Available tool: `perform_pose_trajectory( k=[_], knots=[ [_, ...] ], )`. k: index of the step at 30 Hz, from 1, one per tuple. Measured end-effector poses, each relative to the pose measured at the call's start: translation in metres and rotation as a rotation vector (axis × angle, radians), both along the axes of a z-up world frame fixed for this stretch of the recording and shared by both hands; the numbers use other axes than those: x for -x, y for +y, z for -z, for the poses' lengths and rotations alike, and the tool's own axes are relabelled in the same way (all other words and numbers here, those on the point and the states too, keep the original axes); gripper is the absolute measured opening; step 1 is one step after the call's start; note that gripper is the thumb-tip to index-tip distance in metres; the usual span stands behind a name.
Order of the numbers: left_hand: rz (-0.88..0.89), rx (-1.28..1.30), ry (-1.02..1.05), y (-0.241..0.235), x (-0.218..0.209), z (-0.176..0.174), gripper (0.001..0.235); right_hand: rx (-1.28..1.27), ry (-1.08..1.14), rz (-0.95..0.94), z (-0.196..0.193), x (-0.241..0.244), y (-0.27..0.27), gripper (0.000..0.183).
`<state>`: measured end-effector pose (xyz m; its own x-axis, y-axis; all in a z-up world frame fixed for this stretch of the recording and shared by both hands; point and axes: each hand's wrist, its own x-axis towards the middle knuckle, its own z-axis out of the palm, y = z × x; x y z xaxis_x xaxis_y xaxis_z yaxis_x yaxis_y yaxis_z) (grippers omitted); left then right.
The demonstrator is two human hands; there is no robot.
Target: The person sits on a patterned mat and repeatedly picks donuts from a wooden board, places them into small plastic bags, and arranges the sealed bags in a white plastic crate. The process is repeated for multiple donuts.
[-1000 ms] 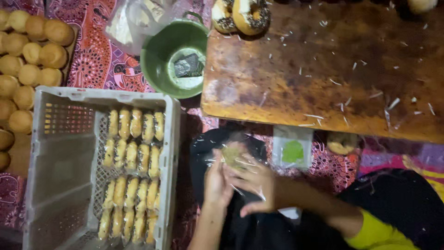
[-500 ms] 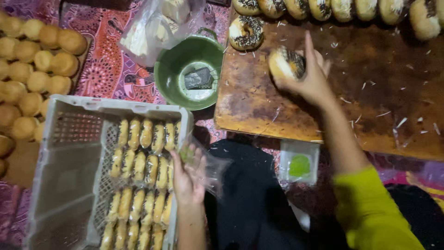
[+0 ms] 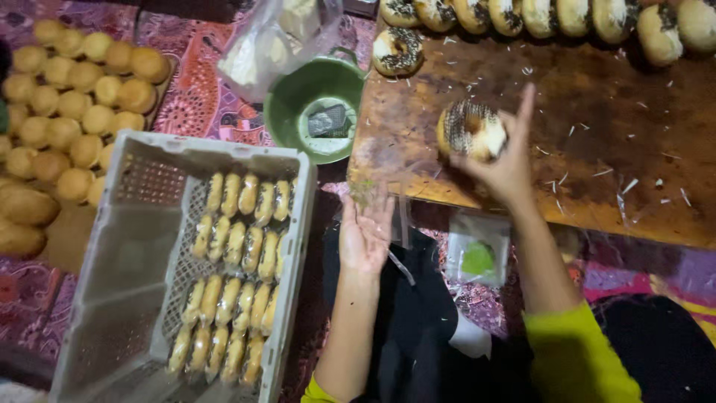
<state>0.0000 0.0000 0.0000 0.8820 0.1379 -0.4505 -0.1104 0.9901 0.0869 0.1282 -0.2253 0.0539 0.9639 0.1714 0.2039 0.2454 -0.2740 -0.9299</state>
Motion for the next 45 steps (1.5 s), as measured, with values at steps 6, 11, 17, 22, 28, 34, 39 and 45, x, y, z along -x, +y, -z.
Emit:
perform_pose_trajectory(
  k=[6,11,17,22,28,34,39,45],
  knots=[
    [0.1,-0.119,0.0,-0.037,0.015,-0.017,0.056,-0.212,0.105,-0.158,-0.033,0.123,-0.033,0.151],
    [0.168,-0.597,0.042,-0.095,0.032,-0.051,0.058,-0.04,0.093,0.006,-0.036,0.15,-0.034,0.148],
    [0.049,-0.236,0.001,-0.131,0.029,-0.066,0.055,-0.022,-0.046,-0.094,-0.057,0.157,-0.047,0.151],
    [0.153,-0.044,-0.021,-0.158,0.036,-0.031,0.034,0.082,0.163,0.04,-0.075,0.163,-0.055,0.143],
    [0.365,-0.182,0.046,-0.152,0.032,-0.015,0.038,0.501,-0.401,0.327,-0.085,0.177,-0.076,0.107],
    [0.179,-1.598,-0.43,-0.13,0.066,-0.06,0.054,0.506,-0.008,-0.05,-0.098,0.161,-0.094,0.016],
    [0.397,-1.077,-0.337,-0.138,0.097,-0.092,0.022,0.566,-0.288,-0.09,-0.123,0.188,-0.1,0.032],
    [0.653,-1.95,-0.514,-0.134,0.138,-0.14,0.019,0.881,-0.656,-0.413,-0.123,0.191,-0.136,0.03]
  ],
)
